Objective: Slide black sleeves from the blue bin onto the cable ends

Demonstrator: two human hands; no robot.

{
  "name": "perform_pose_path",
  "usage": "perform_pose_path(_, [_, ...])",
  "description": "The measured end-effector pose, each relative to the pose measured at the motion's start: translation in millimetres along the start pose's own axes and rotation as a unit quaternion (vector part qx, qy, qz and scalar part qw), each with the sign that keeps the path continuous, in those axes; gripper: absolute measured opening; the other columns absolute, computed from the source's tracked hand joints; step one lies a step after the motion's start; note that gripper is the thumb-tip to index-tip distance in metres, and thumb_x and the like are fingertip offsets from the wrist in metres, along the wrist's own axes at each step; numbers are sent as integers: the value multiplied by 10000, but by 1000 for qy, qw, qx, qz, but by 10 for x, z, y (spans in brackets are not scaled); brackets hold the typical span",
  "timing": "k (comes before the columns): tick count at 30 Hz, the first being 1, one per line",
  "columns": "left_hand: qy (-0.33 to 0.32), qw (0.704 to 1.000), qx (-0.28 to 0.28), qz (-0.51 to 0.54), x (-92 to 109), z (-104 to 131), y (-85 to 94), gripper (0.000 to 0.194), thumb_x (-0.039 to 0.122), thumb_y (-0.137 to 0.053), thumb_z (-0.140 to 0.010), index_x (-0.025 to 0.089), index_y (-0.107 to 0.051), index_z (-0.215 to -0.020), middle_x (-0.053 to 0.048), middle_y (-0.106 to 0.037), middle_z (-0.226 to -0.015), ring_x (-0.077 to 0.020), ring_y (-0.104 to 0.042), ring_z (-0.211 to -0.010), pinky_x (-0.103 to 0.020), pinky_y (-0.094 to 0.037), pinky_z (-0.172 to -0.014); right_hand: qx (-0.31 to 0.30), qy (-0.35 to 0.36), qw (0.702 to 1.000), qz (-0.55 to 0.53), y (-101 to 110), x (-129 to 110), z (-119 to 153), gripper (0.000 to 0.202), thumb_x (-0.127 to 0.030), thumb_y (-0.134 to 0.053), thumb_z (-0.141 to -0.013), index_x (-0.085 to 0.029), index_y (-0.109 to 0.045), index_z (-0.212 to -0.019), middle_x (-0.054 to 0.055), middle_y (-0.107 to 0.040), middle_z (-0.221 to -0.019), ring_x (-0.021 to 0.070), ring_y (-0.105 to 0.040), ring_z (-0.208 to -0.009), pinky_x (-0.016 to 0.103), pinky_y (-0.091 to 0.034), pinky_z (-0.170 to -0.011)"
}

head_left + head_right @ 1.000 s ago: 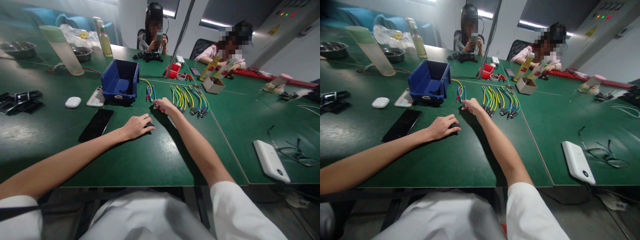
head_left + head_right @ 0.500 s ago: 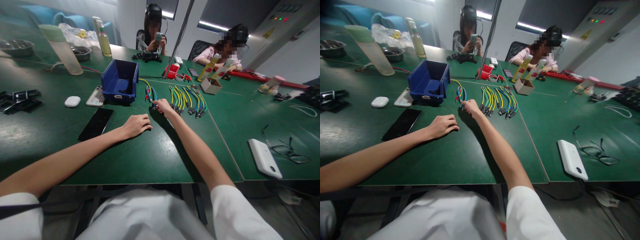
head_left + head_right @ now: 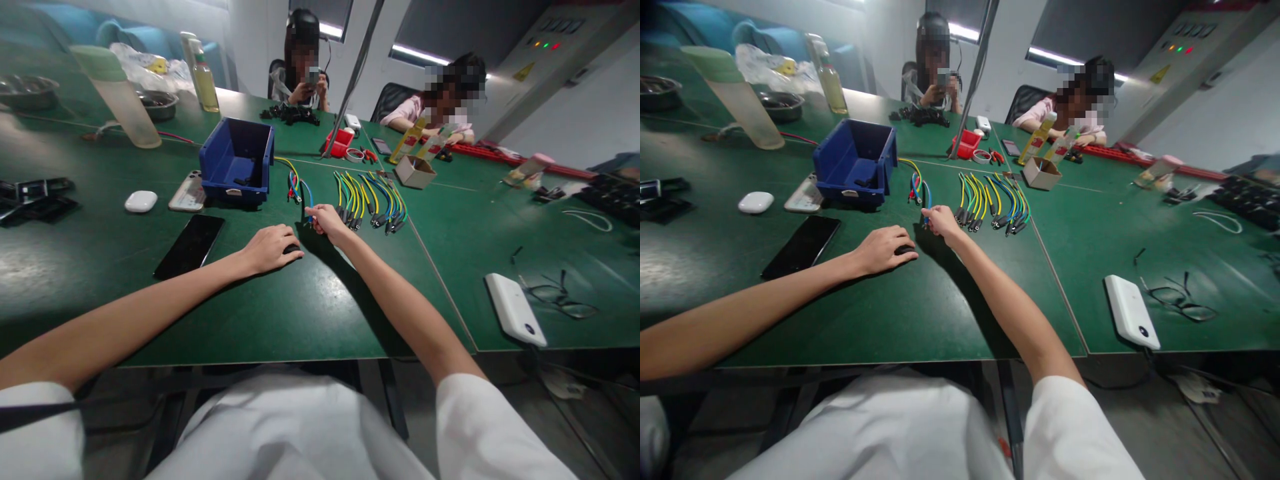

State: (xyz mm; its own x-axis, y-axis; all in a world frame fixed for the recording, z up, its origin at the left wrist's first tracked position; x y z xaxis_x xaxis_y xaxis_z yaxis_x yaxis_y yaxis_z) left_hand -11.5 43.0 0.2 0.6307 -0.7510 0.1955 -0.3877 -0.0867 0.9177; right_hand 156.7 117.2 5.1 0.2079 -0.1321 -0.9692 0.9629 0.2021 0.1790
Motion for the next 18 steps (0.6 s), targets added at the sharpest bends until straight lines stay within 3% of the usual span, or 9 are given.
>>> perform_pose_path(8, [24,999,-9,-24,49,30,57,258,343,-562,-812,175,-687,-963,-87,-653,-942,-245,-573,-905,-366,-433,-791,-41,-26,993,-106,87,20,262,304,-270,-587,-879,-200,-389,-660,-92,-354,-481,42,-298,-367,156,-191,-369])
perform_pose_path(18, [19,1000,-5,-6,7,29,19,251,303,-509,-879,162,-698,-964,-83,-657,-950,-222,-574,-904,-357,-446,-822,-51,-3,987,-154,189,70,596,364,-407,-727,-760,-201,-432,-706,-93,-390,-493,44,-328,-379,158,-219,-369])
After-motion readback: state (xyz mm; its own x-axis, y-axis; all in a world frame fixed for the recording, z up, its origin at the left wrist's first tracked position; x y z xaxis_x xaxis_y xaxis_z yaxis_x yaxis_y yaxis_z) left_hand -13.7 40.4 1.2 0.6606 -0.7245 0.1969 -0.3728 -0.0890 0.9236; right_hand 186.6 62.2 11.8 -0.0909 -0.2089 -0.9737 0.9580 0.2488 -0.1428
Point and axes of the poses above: each hand's wrist, its own z-axis away from the middle knuckle, its own y-axis out of the back of the hand, x = y × z, the point moved 2 cm from there along -z, towards the middle knuckle
